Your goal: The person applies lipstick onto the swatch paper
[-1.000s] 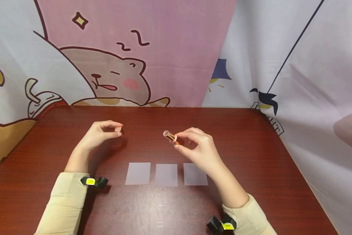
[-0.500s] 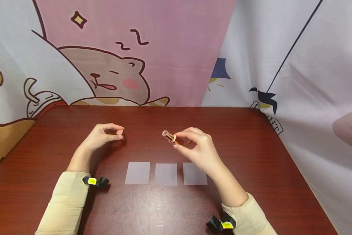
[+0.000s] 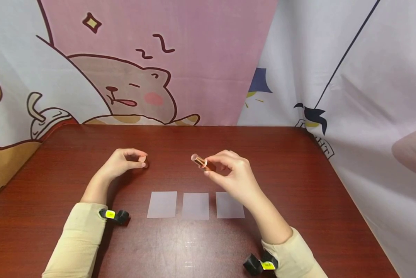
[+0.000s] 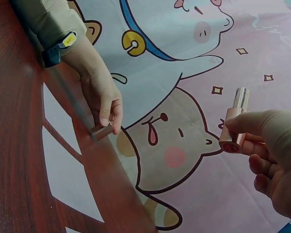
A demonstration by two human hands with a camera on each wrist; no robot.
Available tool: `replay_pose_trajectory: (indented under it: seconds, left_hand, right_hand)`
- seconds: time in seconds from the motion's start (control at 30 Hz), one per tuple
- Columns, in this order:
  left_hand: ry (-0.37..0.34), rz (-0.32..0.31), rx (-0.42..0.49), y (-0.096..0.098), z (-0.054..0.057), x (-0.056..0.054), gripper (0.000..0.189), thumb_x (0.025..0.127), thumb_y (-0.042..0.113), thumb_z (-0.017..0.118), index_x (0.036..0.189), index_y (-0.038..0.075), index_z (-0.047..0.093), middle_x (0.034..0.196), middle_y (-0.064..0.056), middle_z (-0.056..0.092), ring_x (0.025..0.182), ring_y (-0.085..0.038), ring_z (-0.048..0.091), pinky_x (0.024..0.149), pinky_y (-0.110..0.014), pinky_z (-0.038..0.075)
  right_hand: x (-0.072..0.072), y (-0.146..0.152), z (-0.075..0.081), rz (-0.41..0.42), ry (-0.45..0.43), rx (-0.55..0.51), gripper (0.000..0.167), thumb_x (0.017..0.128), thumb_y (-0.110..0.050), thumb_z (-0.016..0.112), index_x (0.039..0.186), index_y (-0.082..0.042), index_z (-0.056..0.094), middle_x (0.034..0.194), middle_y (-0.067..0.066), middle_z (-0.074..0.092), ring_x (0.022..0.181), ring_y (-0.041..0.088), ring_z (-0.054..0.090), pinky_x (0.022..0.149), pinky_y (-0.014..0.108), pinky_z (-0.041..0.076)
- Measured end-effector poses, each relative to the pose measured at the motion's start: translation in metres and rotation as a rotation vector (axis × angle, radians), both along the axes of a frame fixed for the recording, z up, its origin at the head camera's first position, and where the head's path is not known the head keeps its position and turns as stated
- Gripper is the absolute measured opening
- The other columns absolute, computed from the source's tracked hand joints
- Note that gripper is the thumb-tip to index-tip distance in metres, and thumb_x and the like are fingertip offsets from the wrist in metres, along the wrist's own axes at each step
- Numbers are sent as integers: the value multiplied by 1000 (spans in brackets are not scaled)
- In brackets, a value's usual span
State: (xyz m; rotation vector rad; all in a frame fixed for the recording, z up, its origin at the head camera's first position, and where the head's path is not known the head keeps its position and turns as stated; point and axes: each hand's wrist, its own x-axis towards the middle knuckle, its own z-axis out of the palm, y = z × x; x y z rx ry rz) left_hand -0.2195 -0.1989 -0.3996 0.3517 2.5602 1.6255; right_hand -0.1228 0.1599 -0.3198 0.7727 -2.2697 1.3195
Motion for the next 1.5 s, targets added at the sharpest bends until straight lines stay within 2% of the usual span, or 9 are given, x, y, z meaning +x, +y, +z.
replay_pose_trajectory:
  seconds: [0.27, 0.63, 0.8, 0.9, 1.0, 1.07, 1.17, 1.37, 1.5]
  left_hand:
    - [-5, -20, 12, -2, -2, 0, 35, 77, 1, 78, 109, -7, 67, 97, -14, 68, 87, -16, 60, 73, -19, 46]
    - [0, -34, 18, -2, -4, -1, 36, 77, 1, 78, 110, -7, 66, 89, -8, 66, 84, -14, 59, 71, -19, 48]
    - [-11, -41, 7, -1, -1, -1, 42, 78, 4, 78, 116, -5, 64, 93, -13, 66, 87, -19, 59, 74, -21, 47]
    - [9, -41, -13, 1, 3, 0, 43, 79, 8, 78, 119, -4, 64, 98, -15, 66, 92, -24, 59, 77, -26, 46]
    - [58, -34, -41, 3, 9, 2, 43, 81, 11, 77, 119, -2, 64, 103, -17, 66, 97, -27, 59, 83, -34, 45]
    - [93, -21, -42, 5, 13, 3, 41, 80, 10, 77, 118, -2, 64, 104, -18, 66, 100, -29, 59, 87, -41, 43]
    - [121, 2, -19, 8, 21, 6, 39, 80, 9, 76, 116, 0, 65, 106, -20, 66, 102, -30, 58, 89, -44, 41]
    - [159, 17, 78, 16, 37, 11, 37, 80, 9, 76, 115, 4, 67, 108, -19, 65, 95, -31, 61, 85, -40, 43]
    - [225, 16, 106, 21, 50, 16, 36, 82, 12, 76, 116, 6, 67, 109, -15, 67, 100, -30, 61, 85, -37, 46]
  right_hand:
    - [1, -1, 0, -4, 12, 3, 30, 69, 3, 83, 94, -10, 75, 85, -5, 66, 71, 14, 53, 62, 19, 44]
    - [1, 0, 1, 4, 17, 0, 30, 69, 3, 83, 94, -10, 75, 86, -6, 66, 71, 14, 54, 62, 19, 44]
    - [1, 0, 3, 4, 7, -3, 30, 70, 4, 82, 95, -11, 75, 86, -6, 66, 71, 14, 53, 62, 19, 44]
    - [1, 0, 3, 3, 7, -4, 30, 69, 4, 82, 95, -11, 75, 86, -6, 66, 71, 14, 53, 62, 19, 44]
    - [2, 0, 3, 4, 10, -6, 30, 69, 4, 83, 94, -10, 75, 86, -5, 66, 71, 14, 53, 62, 19, 45]
    - [2, 0, 3, 2, 14, -5, 30, 69, 4, 83, 94, -10, 75, 86, -5, 66, 71, 15, 53, 62, 20, 45]
    - [2, 0, 2, 1, 20, -5, 30, 69, 4, 83, 94, -10, 75, 86, -5, 66, 71, 16, 54, 62, 19, 44]
    - [2, -1, 2, 10, 24, -20, 30, 68, 4, 83, 94, -9, 75, 86, -4, 66, 71, 16, 54, 62, 17, 44]
    - [2, -1, 2, 4, 28, -22, 30, 68, 5, 83, 93, -9, 75, 86, -3, 66, 71, 17, 54, 62, 18, 44]
